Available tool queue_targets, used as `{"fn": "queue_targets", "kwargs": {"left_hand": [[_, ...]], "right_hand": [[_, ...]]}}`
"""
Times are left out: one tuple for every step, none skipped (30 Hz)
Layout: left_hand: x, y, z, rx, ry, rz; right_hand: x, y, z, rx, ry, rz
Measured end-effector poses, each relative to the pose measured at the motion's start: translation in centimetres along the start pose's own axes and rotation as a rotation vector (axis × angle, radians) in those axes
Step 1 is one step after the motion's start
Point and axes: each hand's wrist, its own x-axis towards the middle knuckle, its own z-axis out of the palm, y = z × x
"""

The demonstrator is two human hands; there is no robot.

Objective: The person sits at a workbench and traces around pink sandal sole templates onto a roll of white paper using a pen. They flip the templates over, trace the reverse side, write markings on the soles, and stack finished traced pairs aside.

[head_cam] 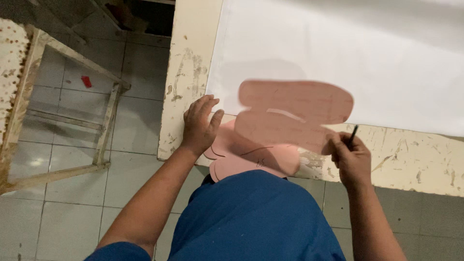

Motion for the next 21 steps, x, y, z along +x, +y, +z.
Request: {"fn": "queue_targets", "kwargs": {"left_hand": [[0.0,-0.2,0.0,0.037,-0.026,0.034],[0.1,-0.3,0.0,0.074,-0.051,0.07],[0.2,-0.2,0.1,0.103,-0.042,0.107],[0.1,0.0,0.3,0.135,-0.03,0.143],[0.2,0.2,0.4,0.168,-0.021,0.177],[0.4,0.2,0.4,0.142,-0.022,0.137],[0.5,0.3,0.5,0.115,-0.027,0.093],[0.6,0.4,0.5,0.09,-0.033,0.049],[0.8,0.4,0.6,0.1,-0.041,0.055],[1.1,0.5,0.7,0.11,-0.046,0.062],[1.1,0.6,0.9,0.119,-0.057,0.066],[0.8,0.8,1.1,0.186,-0.068,0.162],[0.6,1.1,1.5,0.253,-0.078,0.267],[0.5,1.3,1.8,0.318,-0.085,0.377],[0.2,1.6,2.1,0.275,-0.104,0.367],[-0.6,2.1,2.3,0.227,-0.128,0.352],[-1.1,2.5,2.5,0.179,-0.147,0.339],[-1.0,2.6,2.7,0.146,-0.151,0.323],[-1.0,2.8,2.8,0.113,-0.156,0.305],[-1.3,3.2,2.9,0.078,-0.168,0.28],[-1.4,3.5,3.0,0.084,-0.147,0.218]], "right_hand": [[0.7,-0.6,0.3,0.062,0.027,-0.033],[1.5,-1.1,0.7,0.124,0.055,-0.069],[2.3,-1.6,1.3,0.046,0.082,-0.046],[3.4,-2.0,2.2,-0.03,0.106,-0.026],[4.5,-2.4,3.0,-0.107,0.13,-0.002],[5.5,-2.8,3.6,-0.118,0.092,-0.023],[6.4,-3.1,4.3,-0.131,0.052,-0.038],[7.2,-3.2,5.0,-0.142,0.012,-0.052],[7.9,-3.4,5.7,-0.143,0.007,-0.08],[8.7,-3.7,6.3,-0.143,0.002,-0.111],[9.1,-3.9,6.8,-0.145,-0.004,-0.135],[9.3,-4.0,7.1,-0.189,-0.002,-0.115],[9.6,-4.1,7.4,-0.229,0.006,-0.097],[9.9,-4.2,7.5,-0.268,0.016,-0.084],[10.1,-4.2,7.5,-0.288,0.012,-0.102],[10.0,-4.2,7.4,-0.312,0.005,-0.114],[9.9,-4.2,7.3,-0.337,0.0,-0.13],[10.0,-4.2,7.3,-0.331,0.005,-0.118],[10.0,-4.1,7.3,-0.326,0.007,-0.103],[9.7,-3.9,7.2,-0.324,0.007,-0.08],[9.5,-3.6,7.2,-0.309,0.008,-0.086]]}}
